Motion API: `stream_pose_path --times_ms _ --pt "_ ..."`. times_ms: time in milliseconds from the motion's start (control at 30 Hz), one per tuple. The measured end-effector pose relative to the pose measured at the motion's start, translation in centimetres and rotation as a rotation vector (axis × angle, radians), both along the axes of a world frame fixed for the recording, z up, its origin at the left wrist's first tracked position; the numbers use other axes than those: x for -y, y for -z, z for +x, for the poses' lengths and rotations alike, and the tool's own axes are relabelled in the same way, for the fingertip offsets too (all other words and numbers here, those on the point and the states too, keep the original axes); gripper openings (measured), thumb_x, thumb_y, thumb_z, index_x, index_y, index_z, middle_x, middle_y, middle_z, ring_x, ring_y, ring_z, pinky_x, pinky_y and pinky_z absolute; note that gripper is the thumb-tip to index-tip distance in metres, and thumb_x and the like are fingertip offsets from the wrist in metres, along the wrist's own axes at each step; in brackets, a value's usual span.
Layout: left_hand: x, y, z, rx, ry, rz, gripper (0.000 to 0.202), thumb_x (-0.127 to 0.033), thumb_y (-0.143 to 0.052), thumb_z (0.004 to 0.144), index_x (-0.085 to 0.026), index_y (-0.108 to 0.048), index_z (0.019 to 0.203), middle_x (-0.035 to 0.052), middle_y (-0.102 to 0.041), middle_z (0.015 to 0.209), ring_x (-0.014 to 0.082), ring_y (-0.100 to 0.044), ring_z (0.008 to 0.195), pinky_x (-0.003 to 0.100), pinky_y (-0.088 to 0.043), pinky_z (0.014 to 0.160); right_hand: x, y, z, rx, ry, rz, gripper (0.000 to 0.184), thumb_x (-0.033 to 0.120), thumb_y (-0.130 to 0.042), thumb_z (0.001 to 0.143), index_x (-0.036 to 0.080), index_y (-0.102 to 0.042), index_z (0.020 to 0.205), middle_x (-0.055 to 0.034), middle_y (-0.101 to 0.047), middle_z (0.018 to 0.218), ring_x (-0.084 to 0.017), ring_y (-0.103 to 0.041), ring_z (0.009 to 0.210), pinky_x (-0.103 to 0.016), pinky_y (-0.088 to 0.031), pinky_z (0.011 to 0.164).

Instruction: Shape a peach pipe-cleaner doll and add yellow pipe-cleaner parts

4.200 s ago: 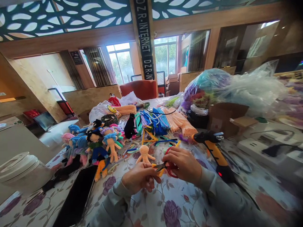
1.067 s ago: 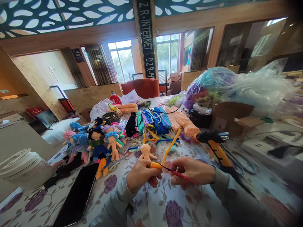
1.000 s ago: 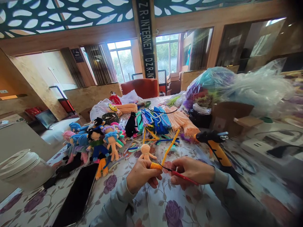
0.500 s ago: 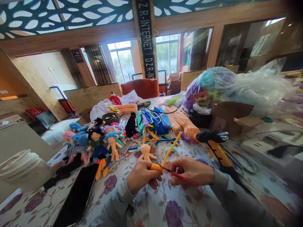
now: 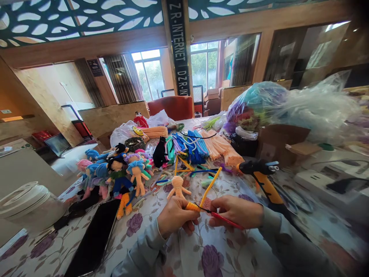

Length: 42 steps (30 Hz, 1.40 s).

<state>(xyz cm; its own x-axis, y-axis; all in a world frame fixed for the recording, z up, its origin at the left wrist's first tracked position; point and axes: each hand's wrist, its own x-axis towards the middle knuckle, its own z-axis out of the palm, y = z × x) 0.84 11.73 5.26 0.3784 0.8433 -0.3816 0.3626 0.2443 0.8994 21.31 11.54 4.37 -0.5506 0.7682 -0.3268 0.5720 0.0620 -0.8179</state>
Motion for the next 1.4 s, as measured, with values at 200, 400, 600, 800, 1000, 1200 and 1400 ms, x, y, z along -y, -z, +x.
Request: stream_pose_path --times_ms 200,400,600,800,1000,1200,1400 --pt "0.4 -0.7 0.4 -0.03 0.043 0.004 0.018 -0.016 -0.061 0.065 -0.017 -0.064 0.048 -0.0042 -0.055 0.039 0.0091 -0.05 0.038 0.021 -0.042 0.041 0.2 -0.6 0.2 0.104 -0.046 0.009 0.029 0.045 -0.061 0.077 0.017 -0.058 0.076 0.0039 -0.049 0.053 -0.007 -0.046 0.047 -0.016 -0.034 0.04" --pt "0.2 -0.4 0.5 -0.039 0.055 -0.01 0.017 -0.015 -0.059 0.065 -0.017 -0.065 0.049 -0.0035 -0.056 0.039 0.0099 -0.05 0.037 0.022 -0.041 0.041 0.4 -1.3 0.2 0.132 -0.051 -0.024 0.025 0.041 -0.059 0.079 0.017 -0.056 0.072 0.0037 -0.049 0.05 -0.007 -0.044 0.043 -0.015 -0.03 0.036" --pt "0.0 0.1 0.5 -0.016 0.038 -0.029 0.015 -0.015 -0.062 0.064 -0.016 -0.065 0.05 -0.0013 -0.06 0.045 0.0105 -0.051 0.038 0.024 -0.043 0.042 0.7 -1.6 -0.1 0.171 -0.02 0.005 0.02 0.033 -0.062 0.078 0.017 -0.056 0.067 0.0058 -0.045 0.044 -0.006 -0.041 0.037 -0.016 -0.027 0.036" --pt "-0.3 0.3 -0.2 0.052 -0.055 -0.008 0.016 -0.019 -0.064 0.065 -0.014 -0.064 0.05 0.0003 -0.058 0.043 0.0088 -0.05 0.035 0.02 -0.04 0.037 -0.6 -0.4 0.6 -0.059 0.145 0.1 0.027 0.043 -0.064 0.072 0.017 -0.058 0.078 0.0021 -0.057 0.055 -0.009 -0.047 0.044 -0.019 -0.033 0.04" --pt "-1.1 0.8 -0.8 0.214 -0.186 -0.037 0.016 -0.026 -0.072 0.06 -0.012 -0.065 0.065 0.0019 -0.064 0.054 0.0068 -0.049 0.036 0.017 -0.039 0.033 -2.1 1.2 0.2 -0.008 0.437 0.704 0.017 0.022 -0.054 0.076 0.019 -0.057 0.092 0.0006 -0.061 0.065 -0.014 -0.054 0.057 -0.023 -0.037 0.052" --pt "-1.2 1.1 -0.9 0.244 -0.186 -0.056 0.021 -0.028 -0.074 0.058 -0.011 -0.063 0.066 0.0017 -0.064 0.054 0.0065 -0.049 0.037 0.017 -0.04 0.034 -2.5 1.7 -0.5 0.157 0.384 0.795 0.021 0.012 -0.054 0.072 0.02 -0.057 0.09 -0.0032 -0.065 0.076 -0.017 -0.059 0.067 -0.024 -0.039 0.059" --pt "-1.2 1.0 -0.9 0.211 -0.188 -0.073 0.019 -0.027 -0.073 0.06 -0.011 -0.064 0.064 0.0025 -0.065 0.057 0.0062 -0.049 0.037 0.017 -0.041 0.034 -2.7 1.7 -0.3 0.148 0.395 0.832 0.024 0.009 -0.054 0.071 0.02 -0.056 0.092 -0.0021 -0.066 0.079 -0.017 -0.059 0.07 -0.024 -0.039 0.061"
